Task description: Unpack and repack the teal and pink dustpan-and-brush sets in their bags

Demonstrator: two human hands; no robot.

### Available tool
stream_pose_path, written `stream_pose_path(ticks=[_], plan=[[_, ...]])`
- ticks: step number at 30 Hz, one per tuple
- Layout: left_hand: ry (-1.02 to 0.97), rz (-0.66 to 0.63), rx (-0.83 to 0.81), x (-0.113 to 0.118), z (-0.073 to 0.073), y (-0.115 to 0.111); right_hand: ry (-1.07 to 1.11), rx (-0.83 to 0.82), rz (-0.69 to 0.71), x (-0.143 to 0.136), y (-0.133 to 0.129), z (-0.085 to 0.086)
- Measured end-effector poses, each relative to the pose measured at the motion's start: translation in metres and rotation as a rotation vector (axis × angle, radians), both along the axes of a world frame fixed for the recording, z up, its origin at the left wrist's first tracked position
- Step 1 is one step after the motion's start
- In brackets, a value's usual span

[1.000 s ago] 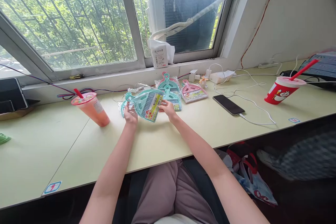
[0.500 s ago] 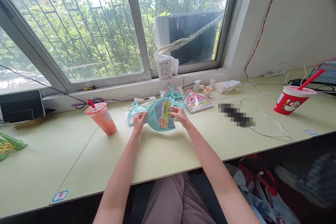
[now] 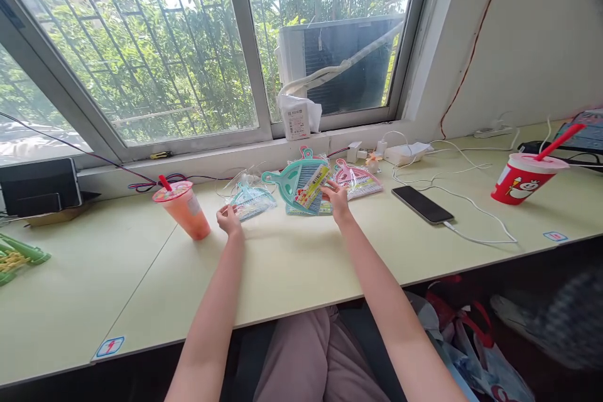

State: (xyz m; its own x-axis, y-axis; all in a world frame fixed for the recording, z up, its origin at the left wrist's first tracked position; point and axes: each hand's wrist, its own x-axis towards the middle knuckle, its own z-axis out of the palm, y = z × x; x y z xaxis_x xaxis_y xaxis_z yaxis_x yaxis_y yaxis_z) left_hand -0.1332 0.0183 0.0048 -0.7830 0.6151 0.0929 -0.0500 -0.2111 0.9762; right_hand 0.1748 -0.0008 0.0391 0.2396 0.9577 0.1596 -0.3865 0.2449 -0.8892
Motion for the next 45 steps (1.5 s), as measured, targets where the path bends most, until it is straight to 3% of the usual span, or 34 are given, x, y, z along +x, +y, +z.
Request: stream_pose_path(ticks=[3,7,9,10,12,15,17,19,23,27,31,34,36,38,41,45], plan=[[0.123,0.085,-0.034,0.003,0.000,-0.003,0.098,-0.014,-0.068,0.002,0.001,-0.003],[0.570,0.276,-0.061,0.018,0.007,-0.018,0.139,-0.038,-0.076,-0.003,0.001,-0.007],[0.748,0.255,0.016,0.029,0.013,-0.026,0.130,-0.047,-0.060,-0.007,0.001,-0.008],[0.791,0.172,0.076,0.036,0.015,-0.029,0.123,-0.047,-0.044,-0.008,0.000,-0.008],[0.743,-0.154,0.169,0.053,0.017,-0.033,0.115,-0.034,0.007,-0.012,-0.001,-0.009],[0.440,-0.691,0.147,0.077,0.013,-0.034,0.083,0.000,0.150,-0.018,-0.003,-0.008],[0.306,-0.800,0.110,0.087,0.008,-0.033,0.034,0.009,0.240,-0.022,-0.004,-0.008],[0.299,-0.710,0.127,0.089,0.005,-0.033,-0.027,-0.003,0.282,-0.026,-0.005,-0.008],[0.453,-0.414,0.170,0.083,0.007,-0.035,-0.093,-0.041,0.255,-0.035,-0.003,-0.012],[0.538,-0.302,0.192,0.081,0.013,-0.041,-0.135,-0.089,0.189,-0.033,0.002,-0.015],[0.550,-0.194,0.251,0.082,0.014,-0.045,-0.321,-0.070,0.074,-0.019,0.007,-0.014],[0.514,-0.090,0.327,0.079,0.016,-0.044,-0.529,0.039,0.195,-0.013,0.006,-0.013],[0.470,-0.006,0.360,0.074,0.018,-0.041,-0.763,0.106,0.339,-0.016,0.001,-0.014],[0.440,0.081,0.385,0.069,0.022,-0.040,-1.045,0.179,0.387,-0.024,-0.006,-0.016],[0.463,0.172,0.396,0.064,0.028,-0.041,-1.272,0.339,0.238,-0.039,-0.018,-0.016],[0.678,0.137,0.351,0.069,0.025,-0.052,-1.209,0.519,-0.040,-0.052,-0.033,-0.009]])
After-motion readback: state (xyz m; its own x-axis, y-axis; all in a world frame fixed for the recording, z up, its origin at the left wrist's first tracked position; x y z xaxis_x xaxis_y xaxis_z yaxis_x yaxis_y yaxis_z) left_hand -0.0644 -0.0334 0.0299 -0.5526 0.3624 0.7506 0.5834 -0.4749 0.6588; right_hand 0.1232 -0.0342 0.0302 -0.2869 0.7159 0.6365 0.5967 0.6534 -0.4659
